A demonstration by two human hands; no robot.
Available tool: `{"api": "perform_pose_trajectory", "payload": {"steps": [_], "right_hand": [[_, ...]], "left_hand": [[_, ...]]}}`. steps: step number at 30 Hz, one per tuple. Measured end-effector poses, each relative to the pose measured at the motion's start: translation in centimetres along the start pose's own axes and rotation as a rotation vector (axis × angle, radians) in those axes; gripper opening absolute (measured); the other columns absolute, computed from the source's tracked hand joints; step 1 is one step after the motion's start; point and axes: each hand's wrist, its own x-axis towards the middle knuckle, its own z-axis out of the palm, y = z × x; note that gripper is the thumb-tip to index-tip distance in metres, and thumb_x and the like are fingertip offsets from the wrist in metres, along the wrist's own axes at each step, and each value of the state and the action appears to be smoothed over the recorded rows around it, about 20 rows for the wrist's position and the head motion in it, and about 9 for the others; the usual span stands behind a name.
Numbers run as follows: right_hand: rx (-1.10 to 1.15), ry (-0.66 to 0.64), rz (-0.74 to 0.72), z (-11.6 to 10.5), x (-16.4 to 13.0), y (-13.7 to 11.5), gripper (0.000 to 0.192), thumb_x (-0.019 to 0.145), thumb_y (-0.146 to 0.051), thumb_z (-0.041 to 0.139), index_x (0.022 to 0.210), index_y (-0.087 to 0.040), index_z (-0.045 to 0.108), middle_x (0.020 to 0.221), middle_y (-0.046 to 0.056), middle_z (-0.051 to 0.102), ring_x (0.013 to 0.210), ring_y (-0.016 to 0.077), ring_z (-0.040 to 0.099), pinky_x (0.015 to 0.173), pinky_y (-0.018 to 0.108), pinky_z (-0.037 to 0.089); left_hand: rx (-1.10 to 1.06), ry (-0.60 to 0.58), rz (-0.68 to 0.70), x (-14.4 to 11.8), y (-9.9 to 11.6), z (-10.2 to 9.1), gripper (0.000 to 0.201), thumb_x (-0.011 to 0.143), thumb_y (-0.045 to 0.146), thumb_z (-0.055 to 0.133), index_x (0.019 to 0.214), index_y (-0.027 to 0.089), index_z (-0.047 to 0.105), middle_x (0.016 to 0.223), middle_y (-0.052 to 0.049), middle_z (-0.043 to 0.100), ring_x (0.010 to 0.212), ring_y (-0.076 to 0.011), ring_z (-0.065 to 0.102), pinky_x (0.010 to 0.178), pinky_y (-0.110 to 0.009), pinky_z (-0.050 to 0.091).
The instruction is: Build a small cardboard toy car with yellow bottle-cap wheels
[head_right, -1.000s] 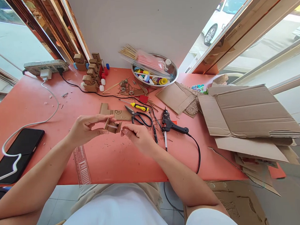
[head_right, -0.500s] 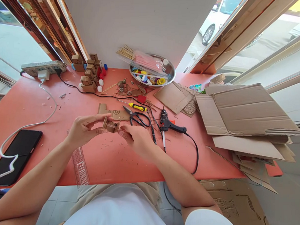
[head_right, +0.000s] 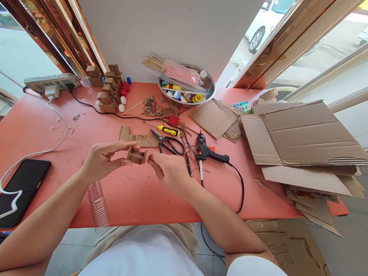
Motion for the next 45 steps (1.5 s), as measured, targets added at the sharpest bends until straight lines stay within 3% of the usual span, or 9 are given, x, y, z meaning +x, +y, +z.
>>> {"api": "perform_pose_trajectory", "payload": {"steps": [3, 6, 13, 20, 23, 30, 35, 40, 45], "right_hand": [[-0.254, 0.148, -0.151, 0.6, -0.6, 0.2, 0.040, 0.112, -0.025, 0.038, 0.085, -0.022, 0.067, 0.067, 0.003, 0.069, 0.060, 0.0149, 0.058, 0.060, 0.027, 0.035], [-0.277, 0.160, -0.142, 0.5, -0.4, 0.2, 0.040, 0.112, -0.025, 0.040, 0.083, -0.022, 0.067, 0.065, 0.003, 0.068, 0.060, 0.0152, 0.057, 0.061, 0.028, 0.036], [0.308, -0.263, 0.134, -0.9, 1.1, -0.1, 0.032, 0.109, -0.031, 0.041, 0.099, -0.020, 0.069, 0.085, 0.004, 0.074, 0.071, 0.0153, 0.063, 0.064, 0.024, 0.042], [-0.092, -0.031, 0.007, 0.2, -0.4, 0.0, 0.031, 0.107, -0.024, 0.042, 0.089, -0.023, 0.067, 0.071, 0.003, 0.069, 0.063, 0.0165, 0.058, 0.057, 0.027, 0.031], [-0.095, -0.008, 0.028, 0.2, -0.4, -0.2, 0.032, 0.106, -0.024, 0.040, 0.086, -0.023, 0.064, 0.070, 0.003, 0.066, 0.061, 0.0165, 0.054, 0.057, 0.028, 0.030], [0.559, -0.420, 0.226, -0.9, 1.3, -0.2, 0.045, 0.110, -0.050, 0.037, 0.091, -0.020, 0.064, 0.073, 0.001, 0.059, 0.061, 0.0136, 0.047, 0.060, 0.026, 0.038], [0.163, -0.211, 0.199, -0.7, 0.3, -0.4, 0.027, 0.107, -0.026, 0.042, 0.096, -0.022, 0.067, 0.079, 0.003, 0.071, 0.065, 0.0155, 0.058, 0.062, 0.025, 0.035], [-0.274, -0.006, -0.031, -0.1, -0.5, -0.4, 0.029, 0.104, -0.018, 0.045, 0.083, -0.023, 0.063, 0.066, 0.002, 0.066, 0.059, 0.0156, 0.055, 0.057, 0.030, 0.025], [-0.335, 0.075, -0.091, -0.1, -0.1, -0.2, 0.036, 0.109, -0.023, 0.041, 0.080, -0.023, 0.063, 0.066, 0.004, 0.066, 0.062, 0.0163, 0.055, 0.060, 0.031, 0.029]], "left_hand": [[0.002, 0.006, 0.007, -0.1, 0.0, 0.0, 0.051, 0.080, 0.061, 0.088, 0.115, 0.024, 0.087, 0.111, -0.013, 0.086, 0.107, -0.0309, 0.084, 0.095, -0.036, 0.067], [-0.026, 0.008, 0.003, -0.1, 0.1, 0.1, 0.052, 0.079, 0.061, 0.089, 0.116, 0.024, 0.087, 0.113, -0.013, 0.086, 0.107, -0.0311, 0.084, 0.095, -0.036, 0.067], [0.016, -0.038, 0.035, 0.1, 0.1, 0.2, 0.046, 0.083, 0.059, 0.086, 0.118, 0.029, 0.086, 0.109, -0.010, 0.087, 0.101, -0.0274, 0.085, 0.092, -0.033, 0.067], [-0.081, -0.040, -0.075, 0.1, 0.3, 0.4, 0.058, 0.075, 0.063, 0.092, 0.116, 0.023, 0.086, 0.109, -0.012, 0.087, 0.108, -0.0337, 0.083, 0.100, -0.041, 0.067], [-0.093, -0.012, -0.071, 0.0, 0.2, 0.5, 0.057, 0.075, 0.062, 0.092, 0.115, 0.023, 0.087, 0.109, -0.013, 0.087, 0.106, -0.0328, 0.084, 0.097, -0.039, 0.068], [-0.052, -0.031, -0.018, 0.0, 0.0, 0.2, 0.051, 0.078, 0.062, 0.089, 0.114, 0.025, 0.087, 0.107, -0.012, 0.087, 0.100, -0.0304, 0.085, 0.089, -0.036, 0.068], [-0.089, -0.032, -0.080, 0.2, 0.0, 0.4, 0.057, 0.073, 0.065, 0.092, 0.113, 0.024, 0.088, 0.108, -0.012, 0.087, 0.106, -0.0337, 0.084, 0.098, -0.043, 0.068], [-0.138, 0.000, -0.144, 0.0, 0.1, 1.0, 0.058, 0.072, 0.063, 0.094, 0.112, 0.022, 0.087, 0.108, -0.013, 0.087, 0.107, -0.0354, 0.084, 0.099, -0.046, 0.069], [-0.192, 0.016, -0.143, -0.3, 0.3, 1.2, 0.057, 0.075, 0.056, 0.095, 0.119, 0.022, 0.085, 0.114, -0.013, 0.086, 0.106, -0.0334, 0.084, 0.097, -0.044, 0.069]]}}
